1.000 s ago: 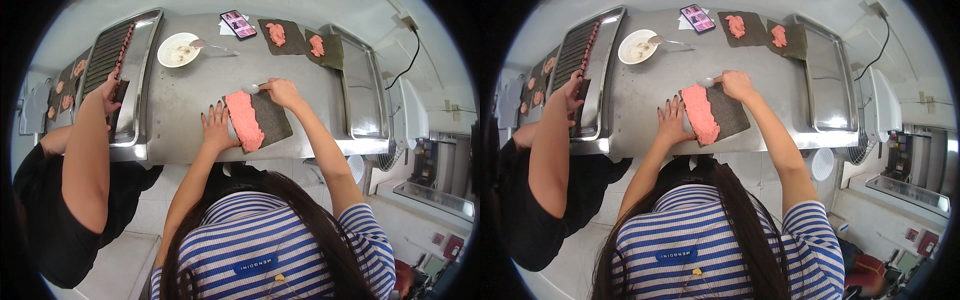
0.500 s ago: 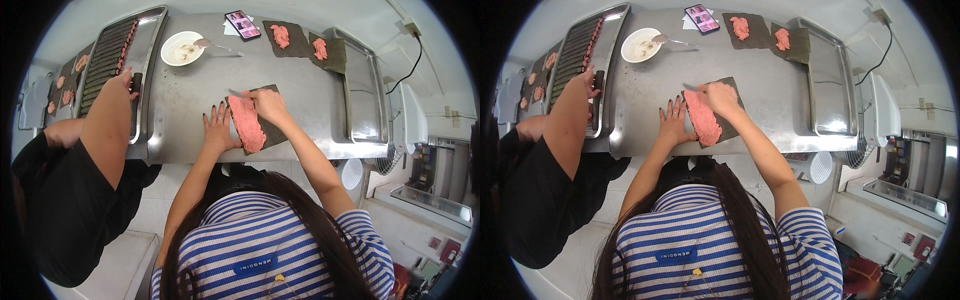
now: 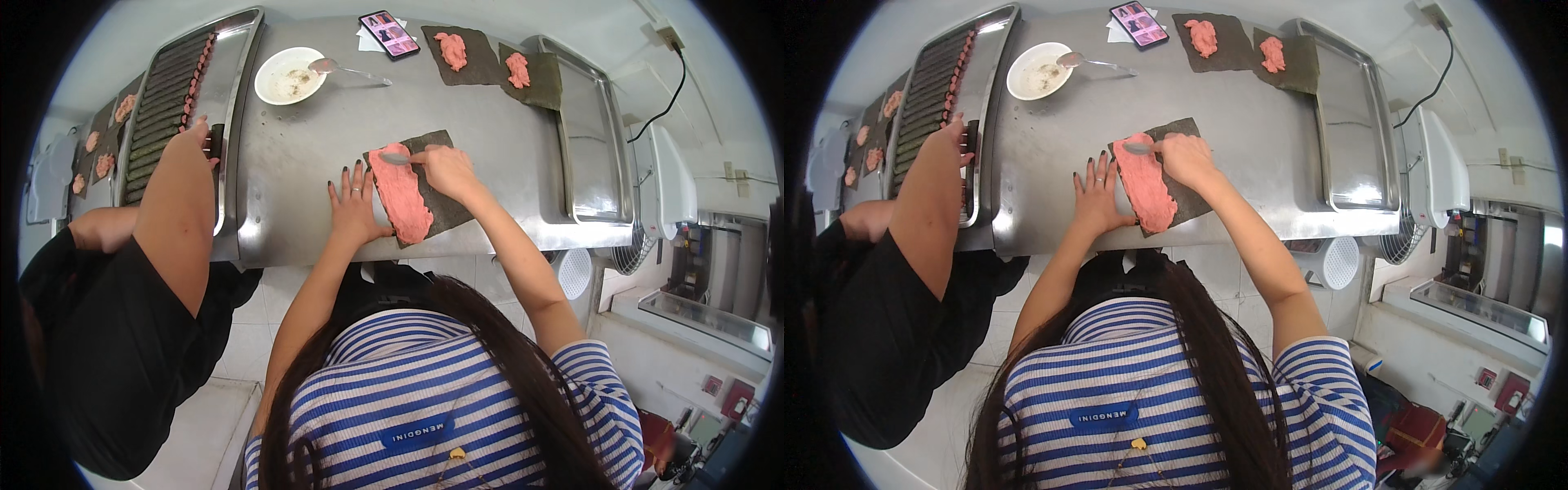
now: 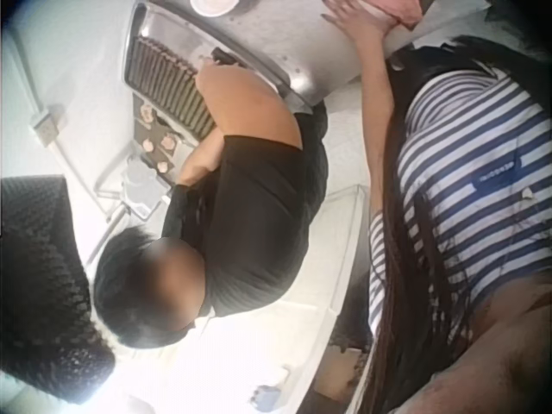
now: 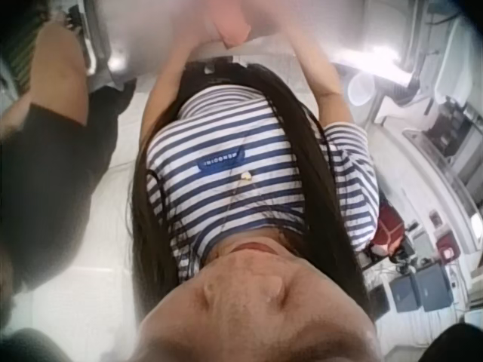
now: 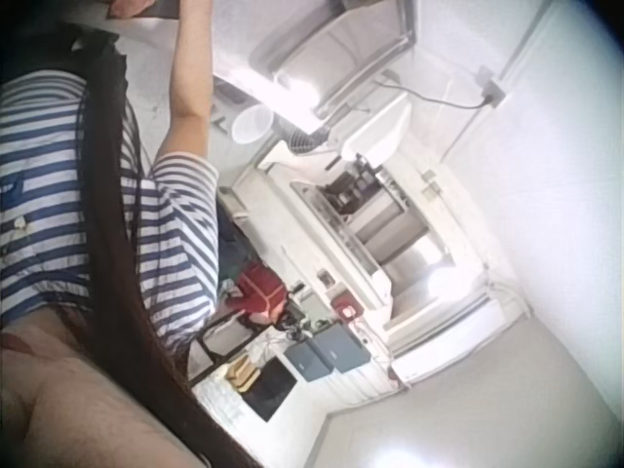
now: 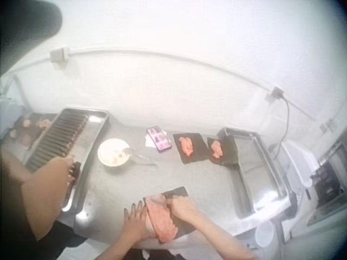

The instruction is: The person spreads a pink filling onto a sheet of nori using a spoon, then rolls the nori into a sushi roll. The finished roll is placed on a tray alongside other completed rolls.

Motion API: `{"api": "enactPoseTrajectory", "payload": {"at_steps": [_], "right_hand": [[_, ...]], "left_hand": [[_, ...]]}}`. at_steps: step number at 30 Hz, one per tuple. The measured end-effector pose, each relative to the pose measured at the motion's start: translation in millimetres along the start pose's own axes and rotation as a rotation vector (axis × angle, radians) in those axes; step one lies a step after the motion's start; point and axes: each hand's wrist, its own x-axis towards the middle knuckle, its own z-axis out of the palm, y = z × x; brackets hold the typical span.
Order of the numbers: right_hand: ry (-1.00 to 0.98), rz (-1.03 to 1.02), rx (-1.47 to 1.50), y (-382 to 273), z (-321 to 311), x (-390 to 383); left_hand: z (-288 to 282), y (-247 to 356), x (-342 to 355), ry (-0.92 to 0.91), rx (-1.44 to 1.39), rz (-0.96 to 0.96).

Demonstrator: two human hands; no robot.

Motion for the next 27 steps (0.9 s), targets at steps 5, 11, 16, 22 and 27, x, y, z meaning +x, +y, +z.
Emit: {"api": "enactPoseTrajectory", "payload": {"at_steps": [5,11,16,22,27], "right_hand": [[-0.126,-0.124,-0.130,-10.3,-0.3,-44.3],[-0.192,-0.189,-0.168,-15.6,-15.4,-86.6],[0.033,-0.373,-0.262,-25.1,-4.8,-84.5],[-0.052,-0.310,-0.371,-21.1,-1.2,-97.3],[0.016,-0.215,-0.291,-30.7,-15.0,-96.2]], "left_hand": [[1.2,-0.5,0.2,0.006,-0.032,0.009],[6.0,-2.5,2.0,0.015,-0.072,0.007],[0.2,-1.2,3.8,-0.038,-0.058,0.016],[3.8,-5.4,2.6,-0.028,-0.091,0.024],[1.1,-4.4,5.6,-0.076,-0.092,0.011]]}}
